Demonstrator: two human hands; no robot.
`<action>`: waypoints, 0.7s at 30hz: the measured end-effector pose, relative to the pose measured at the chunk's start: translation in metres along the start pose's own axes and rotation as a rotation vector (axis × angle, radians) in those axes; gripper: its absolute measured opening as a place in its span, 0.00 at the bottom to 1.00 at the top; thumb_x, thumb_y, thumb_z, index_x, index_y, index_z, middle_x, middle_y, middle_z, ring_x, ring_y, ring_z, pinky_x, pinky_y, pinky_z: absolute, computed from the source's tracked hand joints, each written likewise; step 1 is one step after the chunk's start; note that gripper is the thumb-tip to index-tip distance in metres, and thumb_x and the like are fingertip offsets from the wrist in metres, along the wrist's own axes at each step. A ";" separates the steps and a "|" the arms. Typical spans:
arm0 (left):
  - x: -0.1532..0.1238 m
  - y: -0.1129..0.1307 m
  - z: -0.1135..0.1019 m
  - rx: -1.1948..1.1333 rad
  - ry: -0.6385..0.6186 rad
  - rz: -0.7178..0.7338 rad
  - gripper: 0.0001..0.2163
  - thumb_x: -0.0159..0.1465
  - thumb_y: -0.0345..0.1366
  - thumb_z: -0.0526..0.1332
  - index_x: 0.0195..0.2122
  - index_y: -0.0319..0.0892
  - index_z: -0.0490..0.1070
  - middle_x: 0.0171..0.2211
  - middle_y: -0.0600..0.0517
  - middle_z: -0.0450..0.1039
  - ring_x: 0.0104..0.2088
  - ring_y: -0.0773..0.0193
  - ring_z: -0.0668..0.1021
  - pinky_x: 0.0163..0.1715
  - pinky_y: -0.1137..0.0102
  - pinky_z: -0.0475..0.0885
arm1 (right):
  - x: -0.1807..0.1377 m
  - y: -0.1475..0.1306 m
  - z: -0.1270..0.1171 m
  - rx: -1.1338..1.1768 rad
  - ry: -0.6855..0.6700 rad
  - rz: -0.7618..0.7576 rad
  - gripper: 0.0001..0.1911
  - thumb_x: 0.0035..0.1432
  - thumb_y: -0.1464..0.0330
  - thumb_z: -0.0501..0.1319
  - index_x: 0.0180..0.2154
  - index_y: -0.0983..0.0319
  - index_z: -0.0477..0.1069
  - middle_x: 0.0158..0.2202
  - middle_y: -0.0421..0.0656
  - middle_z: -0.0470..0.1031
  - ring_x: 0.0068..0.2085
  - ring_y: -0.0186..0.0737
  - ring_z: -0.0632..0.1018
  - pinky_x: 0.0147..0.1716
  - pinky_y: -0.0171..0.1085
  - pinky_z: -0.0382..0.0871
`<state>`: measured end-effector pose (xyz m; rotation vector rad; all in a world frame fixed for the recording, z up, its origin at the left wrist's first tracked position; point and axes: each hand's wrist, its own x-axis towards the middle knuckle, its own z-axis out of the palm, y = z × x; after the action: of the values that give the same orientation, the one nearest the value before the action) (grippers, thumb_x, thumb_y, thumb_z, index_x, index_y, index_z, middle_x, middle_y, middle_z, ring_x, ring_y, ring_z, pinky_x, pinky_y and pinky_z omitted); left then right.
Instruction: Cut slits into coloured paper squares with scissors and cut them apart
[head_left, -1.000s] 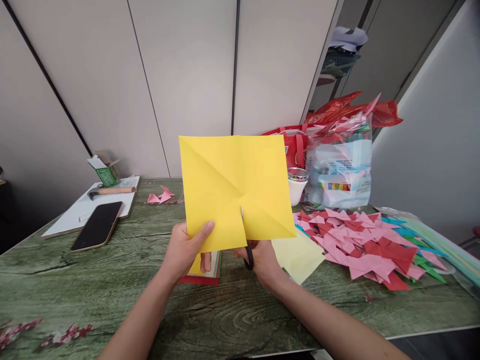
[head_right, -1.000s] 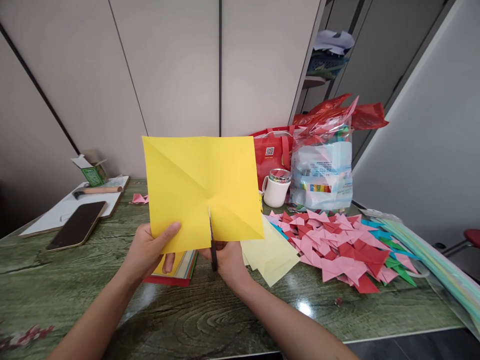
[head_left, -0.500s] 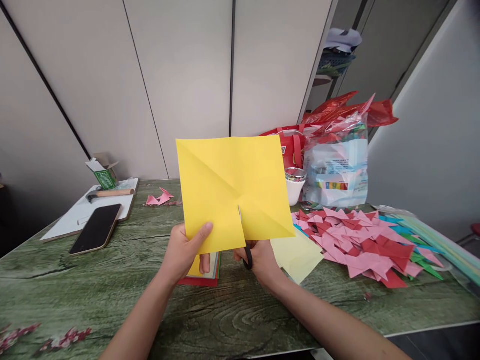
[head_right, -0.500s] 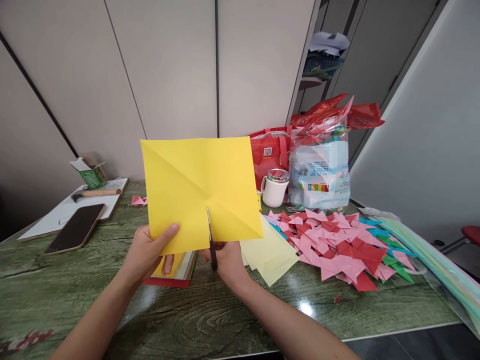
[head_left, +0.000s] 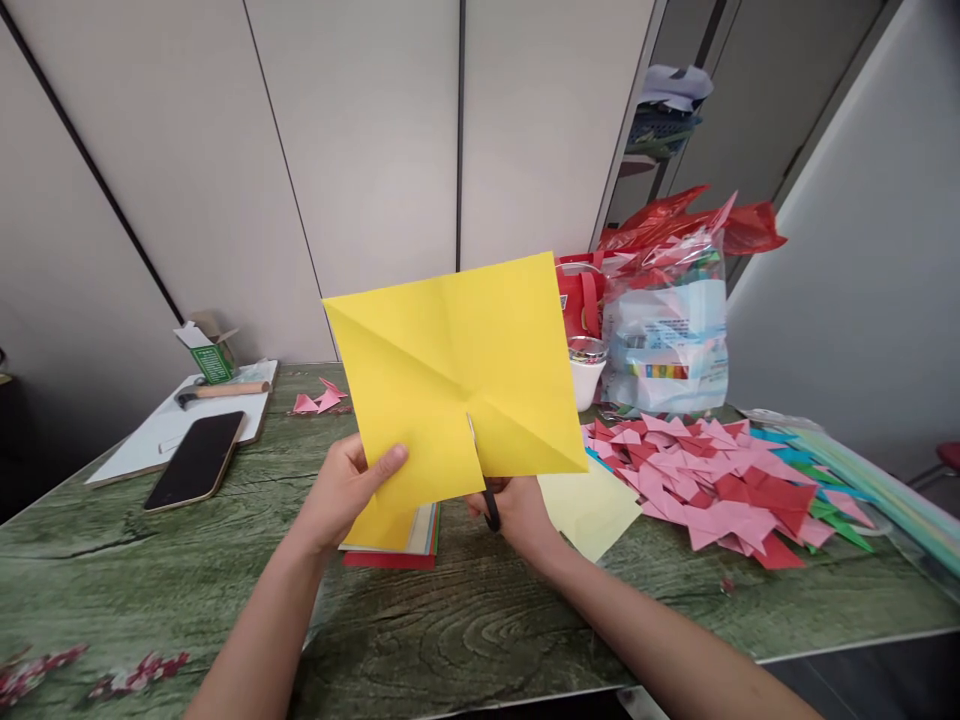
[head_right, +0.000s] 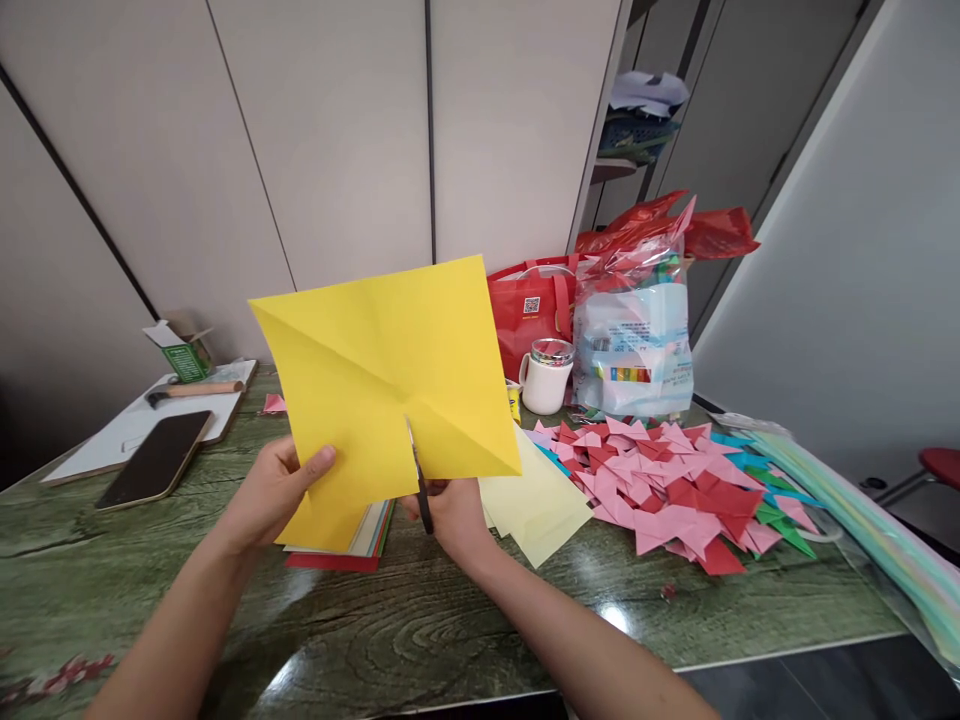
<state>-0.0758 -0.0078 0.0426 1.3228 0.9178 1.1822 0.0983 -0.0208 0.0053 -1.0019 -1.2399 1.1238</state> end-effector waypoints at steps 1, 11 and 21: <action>0.001 0.000 -0.001 -0.059 0.025 0.031 0.14 0.50 0.39 0.63 0.37 0.40 0.71 0.35 0.47 0.76 0.33 0.57 0.77 0.29 0.68 0.72 | 0.000 0.000 0.000 0.005 -0.007 0.001 0.07 0.33 0.73 0.59 0.15 0.62 0.59 0.13 0.34 0.61 0.16 0.28 0.62 0.16 0.29 0.60; 0.004 -0.001 -0.001 -0.253 0.196 0.044 0.17 0.48 0.39 0.65 0.39 0.39 0.71 0.38 0.45 0.75 0.37 0.54 0.76 0.33 0.65 0.73 | -0.003 0.007 0.003 0.056 -0.172 -0.066 0.13 0.35 0.66 0.64 0.28 0.60 0.68 0.27 0.41 0.74 0.27 0.39 0.73 0.28 0.36 0.69; 0.007 -0.001 -0.002 -0.281 0.332 0.092 0.14 0.47 0.37 0.66 0.34 0.37 0.72 0.34 0.45 0.76 0.34 0.55 0.77 0.33 0.65 0.73 | -0.003 0.012 -0.002 0.073 -0.364 0.059 0.23 0.38 0.60 0.65 0.39 0.60 0.66 0.28 0.39 0.75 0.31 0.42 0.75 0.30 0.37 0.69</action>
<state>-0.0762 -0.0002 0.0429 0.9674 0.8904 1.5724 0.0994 -0.0219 -0.0067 -0.8043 -1.4504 1.4318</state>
